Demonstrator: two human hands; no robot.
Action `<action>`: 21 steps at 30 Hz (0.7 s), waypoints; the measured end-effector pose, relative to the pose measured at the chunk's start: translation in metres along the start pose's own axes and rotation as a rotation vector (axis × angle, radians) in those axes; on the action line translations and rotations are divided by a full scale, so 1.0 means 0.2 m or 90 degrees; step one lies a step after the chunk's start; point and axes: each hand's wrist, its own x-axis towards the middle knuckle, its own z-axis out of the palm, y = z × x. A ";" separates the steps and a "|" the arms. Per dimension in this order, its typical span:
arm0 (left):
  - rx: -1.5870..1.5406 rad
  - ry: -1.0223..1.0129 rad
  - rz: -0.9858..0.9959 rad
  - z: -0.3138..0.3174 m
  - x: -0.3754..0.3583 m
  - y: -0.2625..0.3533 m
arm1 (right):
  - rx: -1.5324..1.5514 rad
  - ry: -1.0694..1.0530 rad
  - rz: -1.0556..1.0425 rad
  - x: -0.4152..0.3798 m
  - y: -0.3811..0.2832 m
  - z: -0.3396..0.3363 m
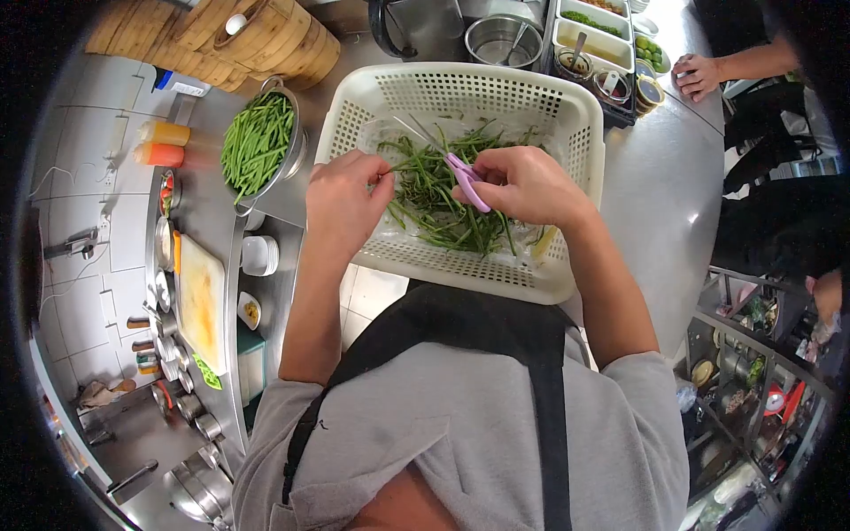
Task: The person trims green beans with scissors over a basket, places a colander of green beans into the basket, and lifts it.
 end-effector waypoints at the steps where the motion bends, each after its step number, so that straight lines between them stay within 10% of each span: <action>1: 0.003 -0.006 0.009 0.00 0.00 0.00 | -0.006 -0.004 -0.009 0.00 0.01 0.00; 11: -0.007 -0.093 -0.039 0.04 -0.05 -0.07 | -0.087 -0.050 -0.016 0.00 0.02 -0.01; 16: -0.834 0.009 -0.348 0.08 0.00 -0.10 | 0.057 0.016 0.023 0.01 0.00 -0.01; 21: -1.045 0.105 -0.396 0.14 0.02 -0.03 | 0.149 -0.084 -0.027 -0.01 0.02 0.02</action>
